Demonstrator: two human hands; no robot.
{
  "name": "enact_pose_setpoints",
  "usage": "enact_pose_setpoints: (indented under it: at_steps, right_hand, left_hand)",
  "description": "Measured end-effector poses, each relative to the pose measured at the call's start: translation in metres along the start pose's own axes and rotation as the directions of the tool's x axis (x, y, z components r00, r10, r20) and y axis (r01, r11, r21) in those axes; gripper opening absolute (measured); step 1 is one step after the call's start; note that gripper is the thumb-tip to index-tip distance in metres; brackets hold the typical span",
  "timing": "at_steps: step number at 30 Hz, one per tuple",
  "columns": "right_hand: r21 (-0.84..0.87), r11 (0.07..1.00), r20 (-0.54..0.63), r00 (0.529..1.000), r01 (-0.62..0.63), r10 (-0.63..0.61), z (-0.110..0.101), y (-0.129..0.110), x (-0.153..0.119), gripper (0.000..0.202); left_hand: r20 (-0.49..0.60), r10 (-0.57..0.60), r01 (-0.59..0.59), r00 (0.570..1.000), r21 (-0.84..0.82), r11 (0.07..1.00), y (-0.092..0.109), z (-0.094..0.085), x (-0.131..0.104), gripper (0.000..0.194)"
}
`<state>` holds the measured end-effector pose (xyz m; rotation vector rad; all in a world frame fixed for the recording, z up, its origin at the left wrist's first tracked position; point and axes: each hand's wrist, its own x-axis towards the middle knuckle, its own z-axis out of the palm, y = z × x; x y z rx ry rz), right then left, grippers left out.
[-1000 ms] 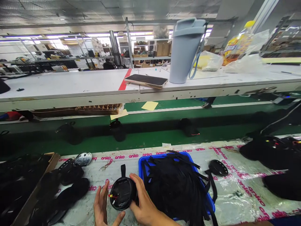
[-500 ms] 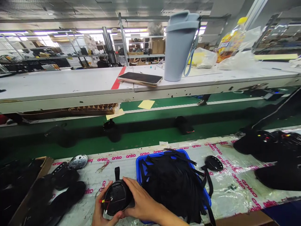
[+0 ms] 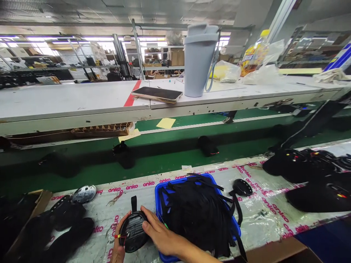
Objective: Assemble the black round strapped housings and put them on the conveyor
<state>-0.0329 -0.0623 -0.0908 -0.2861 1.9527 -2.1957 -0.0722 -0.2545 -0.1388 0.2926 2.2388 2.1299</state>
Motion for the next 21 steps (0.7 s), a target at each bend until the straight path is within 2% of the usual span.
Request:
enact_pose_setpoints:
  at_steps: [2, 5, 9, 15, 17, 21]
  right_hand:
    - [-0.029, 1.000, -0.068, 0.998, 0.010, -0.012, 0.008, 0.000, 0.001, 0.089]
    - [-0.047, 0.995, -0.117, 0.989, 0.083, -0.088, 0.012, -0.005, 0.006, 0.073]
    - [-0.033, 0.988, -0.148, 0.977, 0.152, -0.155, 0.008, -0.008, 0.011, 0.058]
    - [-0.072, 0.982, -0.200, 0.962, 0.172, -0.183, 0.011, -0.001, 0.010, 0.061]
    - [-0.096, 0.977, -0.215, 0.954, 0.193, -0.209, 0.012, -0.002, 0.011, 0.064]
    - [-0.151, 0.964, -0.222, 0.943, 0.219, -0.249, 0.013, -0.006, 0.012, 0.066]
  left_hand:
    - [-0.011, -0.026, 0.026, 1.000, -0.037, 0.999, 0.006, 0.002, -0.002, 0.067]
    - [-0.025, -0.075, 0.072, 0.997, -0.122, 0.990, 0.013, 0.005, -0.004, 0.057]
    - [-0.015, -0.090, 0.087, 0.996, -0.164, 0.983, 0.015, 0.004, 0.000, 0.058]
    - [0.015, -0.008, 0.009, 1.000, -0.109, 0.994, 0.018, 0.002, 0.005, 0.054]
    - [0.003, 0.000, 0.000, 1.000, -0.074, 0.997, 0.017, 0.002, 0.007, 0.055]
    - [-0.044, -0.067, 0.072, 0.997, 0.106, 0.992, 0.011, 0.001, 0.014, 0.063]
